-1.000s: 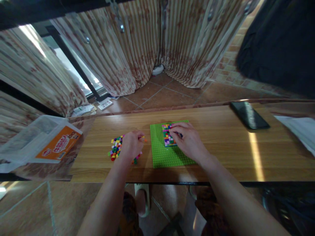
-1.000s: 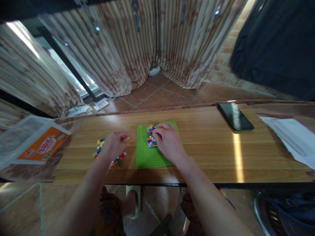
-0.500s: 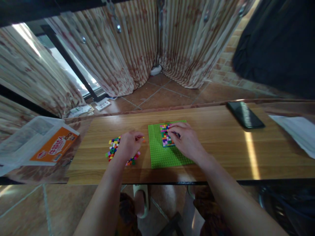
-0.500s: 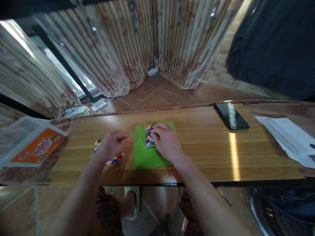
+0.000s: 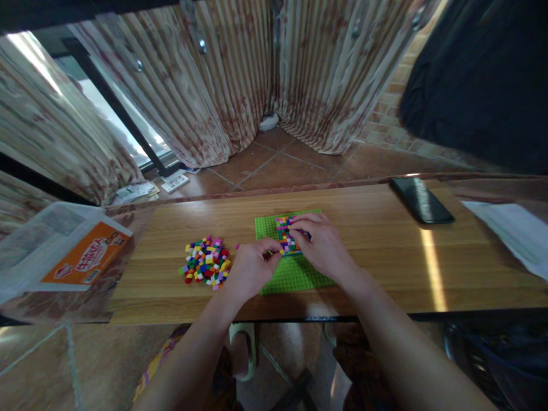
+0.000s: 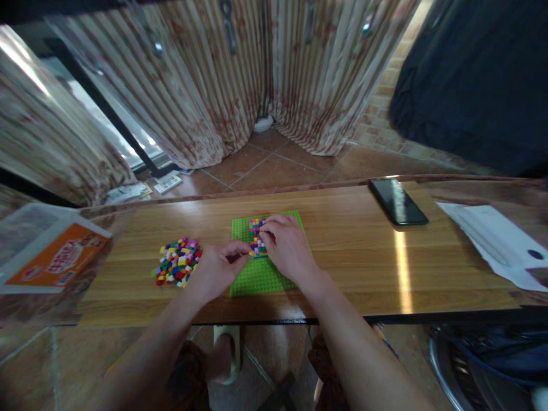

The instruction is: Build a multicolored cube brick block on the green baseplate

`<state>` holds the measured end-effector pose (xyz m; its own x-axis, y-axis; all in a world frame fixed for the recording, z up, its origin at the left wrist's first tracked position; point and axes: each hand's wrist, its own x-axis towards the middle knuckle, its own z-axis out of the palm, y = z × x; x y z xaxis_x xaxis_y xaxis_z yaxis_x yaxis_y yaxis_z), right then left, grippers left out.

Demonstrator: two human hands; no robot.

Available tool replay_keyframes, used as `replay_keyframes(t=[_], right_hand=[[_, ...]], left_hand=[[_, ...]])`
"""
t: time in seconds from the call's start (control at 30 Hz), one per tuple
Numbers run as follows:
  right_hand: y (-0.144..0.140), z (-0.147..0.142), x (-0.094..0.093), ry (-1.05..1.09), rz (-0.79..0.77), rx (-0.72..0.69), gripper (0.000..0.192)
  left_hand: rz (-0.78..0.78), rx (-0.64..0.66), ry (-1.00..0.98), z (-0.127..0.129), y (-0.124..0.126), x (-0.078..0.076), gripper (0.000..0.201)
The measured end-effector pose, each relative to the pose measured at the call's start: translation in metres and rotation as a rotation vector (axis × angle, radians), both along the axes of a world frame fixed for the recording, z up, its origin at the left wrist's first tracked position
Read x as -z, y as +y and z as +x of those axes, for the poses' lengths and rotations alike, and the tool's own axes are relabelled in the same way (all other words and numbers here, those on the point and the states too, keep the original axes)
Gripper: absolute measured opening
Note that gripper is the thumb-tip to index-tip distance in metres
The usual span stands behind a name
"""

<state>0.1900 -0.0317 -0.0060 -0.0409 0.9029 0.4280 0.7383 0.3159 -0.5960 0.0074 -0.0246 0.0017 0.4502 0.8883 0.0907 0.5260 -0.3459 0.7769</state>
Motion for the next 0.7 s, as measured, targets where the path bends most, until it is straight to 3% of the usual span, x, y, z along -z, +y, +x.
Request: replay_keyframes(t=[0.7], right_hand=[[-0.0002,0.0000,-0.0011,-0.027,-0.005,0.003,0.014]], left_hand=[[0.084,-0.048,0.001,0.0070,-0.0029,0.0004,0.011]])
